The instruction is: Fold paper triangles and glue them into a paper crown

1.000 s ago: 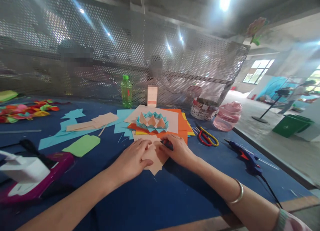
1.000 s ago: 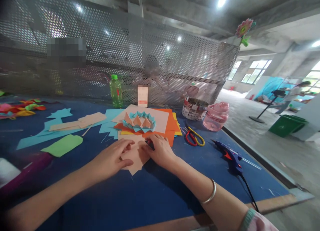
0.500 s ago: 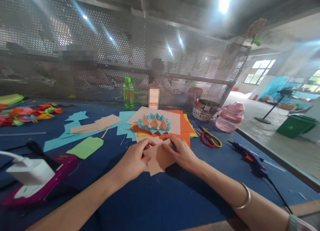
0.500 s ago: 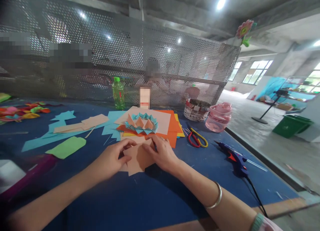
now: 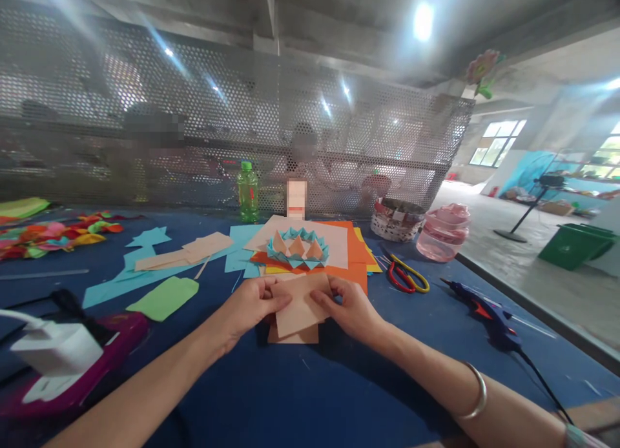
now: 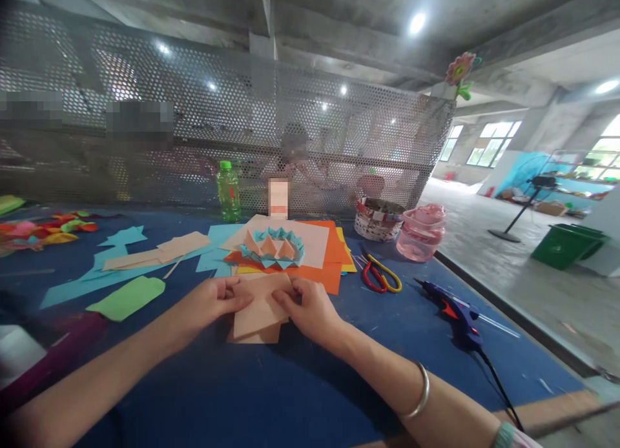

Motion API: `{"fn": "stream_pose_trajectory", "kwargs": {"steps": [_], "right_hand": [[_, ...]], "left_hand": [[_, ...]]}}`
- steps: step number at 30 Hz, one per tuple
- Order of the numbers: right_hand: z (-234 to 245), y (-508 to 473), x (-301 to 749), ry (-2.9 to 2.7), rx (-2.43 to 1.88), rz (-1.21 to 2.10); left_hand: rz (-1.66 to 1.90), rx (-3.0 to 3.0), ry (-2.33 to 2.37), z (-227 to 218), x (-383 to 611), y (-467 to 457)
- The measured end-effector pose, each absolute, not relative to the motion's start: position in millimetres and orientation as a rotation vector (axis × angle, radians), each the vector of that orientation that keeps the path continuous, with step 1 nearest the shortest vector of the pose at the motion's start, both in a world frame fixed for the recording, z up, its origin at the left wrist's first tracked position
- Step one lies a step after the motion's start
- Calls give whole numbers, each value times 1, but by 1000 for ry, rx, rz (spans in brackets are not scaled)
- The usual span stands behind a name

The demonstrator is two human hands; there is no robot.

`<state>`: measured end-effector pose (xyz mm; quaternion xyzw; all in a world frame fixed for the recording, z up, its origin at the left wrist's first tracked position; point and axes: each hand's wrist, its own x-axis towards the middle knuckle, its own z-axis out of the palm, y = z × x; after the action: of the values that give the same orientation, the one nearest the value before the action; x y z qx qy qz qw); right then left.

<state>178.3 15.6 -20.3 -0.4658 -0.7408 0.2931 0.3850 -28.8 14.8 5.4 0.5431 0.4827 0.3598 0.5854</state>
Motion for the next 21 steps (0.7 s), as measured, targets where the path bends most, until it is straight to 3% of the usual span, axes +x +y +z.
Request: {"fn": "stream_pose_trajectory", "kwargs": {"steps": [10,21], "right_hand": [[-16,11,181,-1880,-909,747],[-15,17,179,-1811,-936,823]], "left_hand": [[951,1101,1182,7,-41,27],[820,1302,1133,9,-35,21]]}}
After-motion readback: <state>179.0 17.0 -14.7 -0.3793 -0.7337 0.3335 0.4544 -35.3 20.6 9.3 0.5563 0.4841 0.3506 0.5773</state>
